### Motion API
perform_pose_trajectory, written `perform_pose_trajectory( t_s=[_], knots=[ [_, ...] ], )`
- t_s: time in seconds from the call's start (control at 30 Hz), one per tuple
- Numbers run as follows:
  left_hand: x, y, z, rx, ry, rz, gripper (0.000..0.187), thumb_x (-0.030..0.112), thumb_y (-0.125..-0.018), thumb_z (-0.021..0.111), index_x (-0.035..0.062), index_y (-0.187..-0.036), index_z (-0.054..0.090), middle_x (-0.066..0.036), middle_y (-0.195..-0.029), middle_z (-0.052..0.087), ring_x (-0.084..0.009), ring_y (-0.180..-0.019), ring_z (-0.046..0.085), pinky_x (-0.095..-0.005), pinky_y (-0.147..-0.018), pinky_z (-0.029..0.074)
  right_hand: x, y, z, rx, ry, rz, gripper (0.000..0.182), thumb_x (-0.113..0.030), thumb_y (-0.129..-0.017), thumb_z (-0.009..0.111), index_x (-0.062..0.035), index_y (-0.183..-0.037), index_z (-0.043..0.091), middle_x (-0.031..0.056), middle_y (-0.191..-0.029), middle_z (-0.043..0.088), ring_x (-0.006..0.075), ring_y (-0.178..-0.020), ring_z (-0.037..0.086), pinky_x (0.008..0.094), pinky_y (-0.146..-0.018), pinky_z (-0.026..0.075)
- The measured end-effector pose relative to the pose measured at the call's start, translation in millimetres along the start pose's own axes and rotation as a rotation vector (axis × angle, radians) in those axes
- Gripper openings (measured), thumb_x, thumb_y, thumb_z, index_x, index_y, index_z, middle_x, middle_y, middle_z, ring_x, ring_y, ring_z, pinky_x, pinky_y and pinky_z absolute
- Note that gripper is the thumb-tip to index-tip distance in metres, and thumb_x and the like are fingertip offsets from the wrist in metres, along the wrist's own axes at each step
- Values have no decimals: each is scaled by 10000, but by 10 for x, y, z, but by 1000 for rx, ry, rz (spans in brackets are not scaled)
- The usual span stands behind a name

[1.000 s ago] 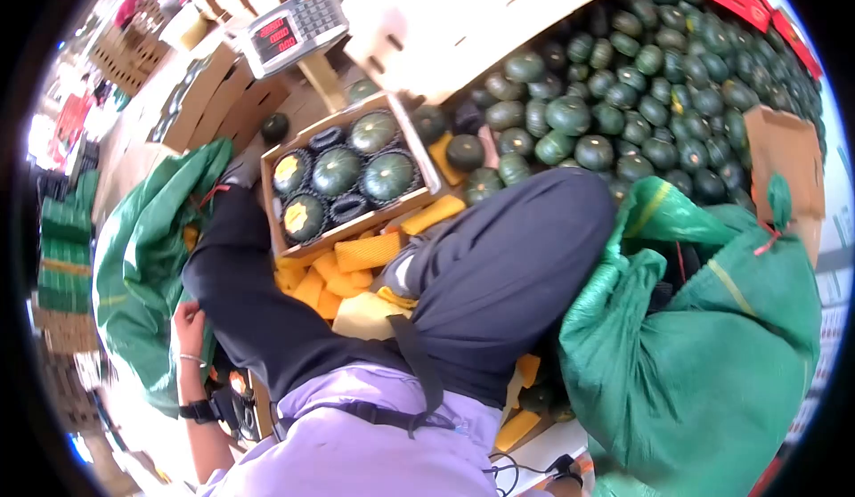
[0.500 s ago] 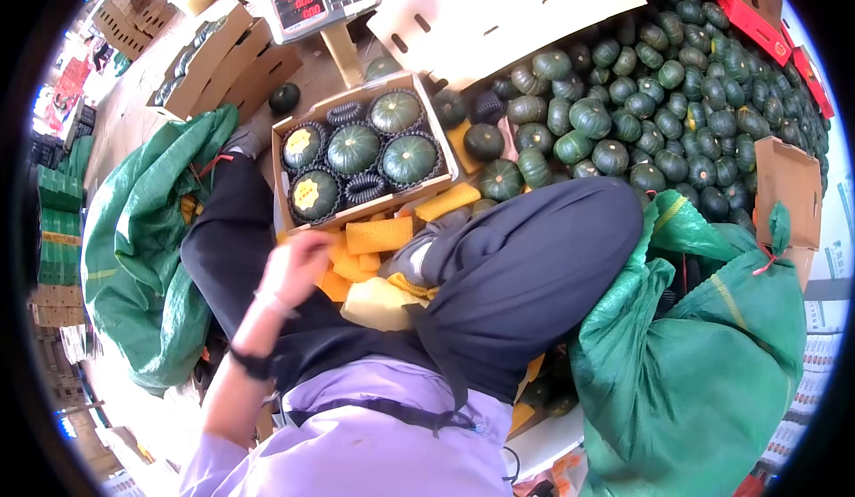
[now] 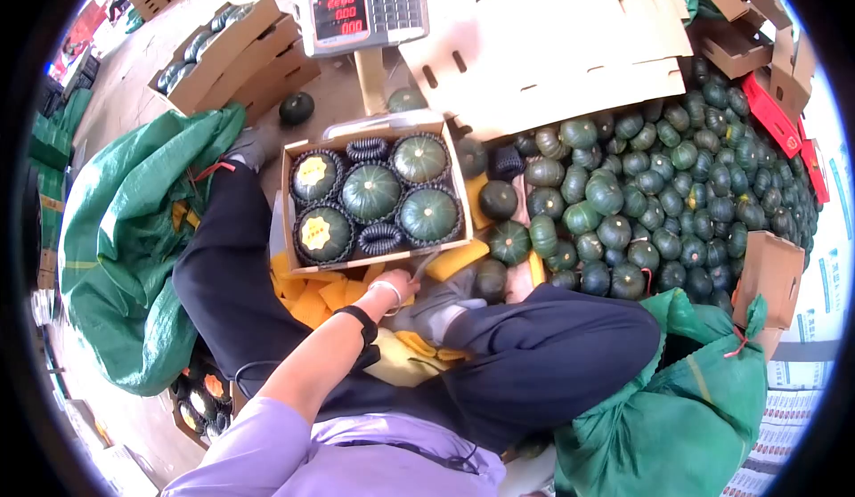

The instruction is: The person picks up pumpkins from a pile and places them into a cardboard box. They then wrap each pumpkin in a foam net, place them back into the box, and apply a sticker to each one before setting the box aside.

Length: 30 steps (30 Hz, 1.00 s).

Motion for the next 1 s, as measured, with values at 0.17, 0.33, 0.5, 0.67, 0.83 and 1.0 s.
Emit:
perform_pose_trajectory(
  t_s=[0.17,0.33,0.5,0.67,0.83,1.0],
  knots=[
    [157,607,9,421,-270,270,306,216,-774,623,149,-1065,688,-87,-1338,454,-344,-1267,393,-656,-977,322,-707,1293,-904,-182,248,-205,301,-274,-927,528,-76,-1118,651,101,-980,681,288,-909,641,358,-789,527],
    [108,1693,-665,639,55,817,166,119,-795,590,78,-941,658,-78,-1204,578,-303,-1174,483,-609,-999,313,-2961,2018,-1596,285,-347,-768,236,-38,-891,571,53,-1104,615,118,-974,674,158,-858,650,280,-760,508],
    [-813,2612,-1309,481,1345,756,80,88,-915,510,15,-915,543,-52,-1076,609,-90,-983,557,-234,-896,420,-3638,671,-1227,196,-494,-905,506,-151,-889,658,4,-1326,454,174,-1222,558,213,-1109,557,324,-926,467],
    [-1513,3000,-1157,601,1661,643,62,95,-929,489,64,-875,489,-7,-860,579,-76,-770,557,-219,-720,464,-4495,225,-759,-385,-744,-776,541,-134,-872,677,29,-1322,424,125,-1096,618,155,-938,607,270,-811,492],
    [-1805,3154,-997,914,1374,420,123,91,-934,548,43,-825,521,68,-755,486,-12,-686,396,-173,-608,334,-4568,378,-778,-314,-660,-994,130,-92,-842,710,2,-871,624,18,-815,660,58,-725,578,221,-682,475],
    [-1793,2847,-988,857,1617,404,154,171,-954,577,21,-922,571,10,-835,591,-45,-750,543,-187,-725,456,-4404,506,-839,-125,-703,-979,141,-102,-851,709,-14,-863,600,0,-783,639,30,-714,544,194,-644,437]
  ],
)
Point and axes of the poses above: each hand's wrist, its own y-axis away from the middle knuckle, its own z-axis out of the palm, x = y × z, the point moved 1 cm from there along -y, towards the middle knuckle
